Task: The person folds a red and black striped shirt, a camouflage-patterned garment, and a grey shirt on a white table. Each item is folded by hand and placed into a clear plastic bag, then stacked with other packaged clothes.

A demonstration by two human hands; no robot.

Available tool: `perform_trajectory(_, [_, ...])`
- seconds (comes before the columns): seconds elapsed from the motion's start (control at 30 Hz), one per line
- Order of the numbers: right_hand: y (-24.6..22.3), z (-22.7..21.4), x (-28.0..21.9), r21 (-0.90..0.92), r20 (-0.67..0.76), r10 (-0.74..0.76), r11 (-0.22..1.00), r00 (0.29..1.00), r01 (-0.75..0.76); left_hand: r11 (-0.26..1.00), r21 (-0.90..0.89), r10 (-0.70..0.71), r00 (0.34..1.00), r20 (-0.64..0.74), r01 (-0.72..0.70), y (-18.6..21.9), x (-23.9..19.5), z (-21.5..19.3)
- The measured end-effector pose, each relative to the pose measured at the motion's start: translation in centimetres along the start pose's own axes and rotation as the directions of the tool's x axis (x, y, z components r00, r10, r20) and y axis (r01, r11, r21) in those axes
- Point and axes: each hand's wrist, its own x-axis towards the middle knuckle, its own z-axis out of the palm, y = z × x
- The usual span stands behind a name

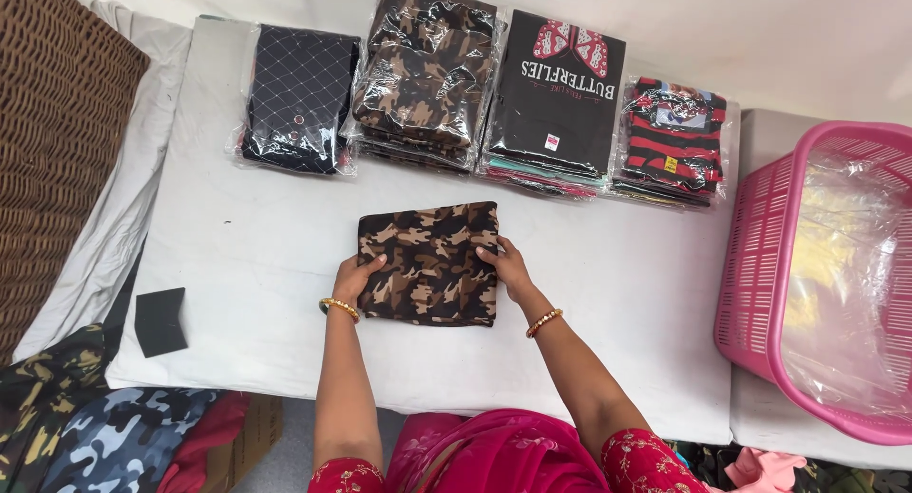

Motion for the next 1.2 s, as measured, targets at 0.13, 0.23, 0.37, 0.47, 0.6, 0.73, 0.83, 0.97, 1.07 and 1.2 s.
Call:
perform_trajectory(0.13, [-1.0,-1.0,2.5,0.020,0.153,0.002,1.000,0.988,-0.005,0.987,0.044,0.145,0.971,0.191,-0.156,3.2,-0.2,-0.1])
perform_trajectory(0.23, [-3.2,-3.5,1.4,0.072,0.174,-0.223,0.974,0.959,0.213,0.930,-0.057,0.364,0.888,0.280,-0.363,6.0,-0.8,-0.6])
perform_trajectory(0.37, [-6.5,-8.5,-4.1,0.073,0.200,-0.619,0.783,0.759,0.618,0.610,0.058,0.733,0.590,0.338,-0.790,9.5,-3.0,-1.6])
perform_trajectory(0.47, [-3.9,-10.0,-5.6,-0.206,0.270,-0.734,0.588,0.623,0.782,0.565,0.221,0.706,0.605,0.370,-0.795,9.2,-4.6,-0.9])
perform_trajectory(0.6, [4.1,-11.5,-5.6,-0.636,0.257,-0.589,0.494,0.767,0.593,0.417,0.736,0.435,0.828,0.354,-0.534,3.1,-5.3,1.4])
perform_trajectory(0.73, [7.5,-11.6,-9.2,-0.803,0.253,-0.538,0.348,0.804,0.484,0.368,0.841,0.368,0.893,0.259,-0.395,-4.7,-4.9,2.5])
perform_trajectory(0.83, [9.7,-11.7,-10.6,-0.771,0.206,-0.555,0.415,0.806,0.483,0.562,0.694,0.477,0.862,0.171,-0.449,-8.3,-4.5,2.9])
perform_trajectory(0.97, [9.2,-10.3,-10.0,-0.657,0.070,-0.450,0.651,0.890,0.381,0.724,0.554,0.476,0.879,0.032,-0.412,-7.9,-4.0,4.1])
perform_trajectory(1.07, [9.2,-8.5,-9.5,-0.593,0.047,-0.384,0.732,0.922,0.335,0.800,0.493,0.410,0.912,-0.033,-0.342,-6.2,-4.3,5.5])
perform_trajectory(1.2, [9.3,-6.7,-9.2,-0.494,0.012,-0.336,0.817,0.942,0.298,0.799,0.541,0.357,0.931,-0.072,-0.265,-5.6,-3.1,6.1])
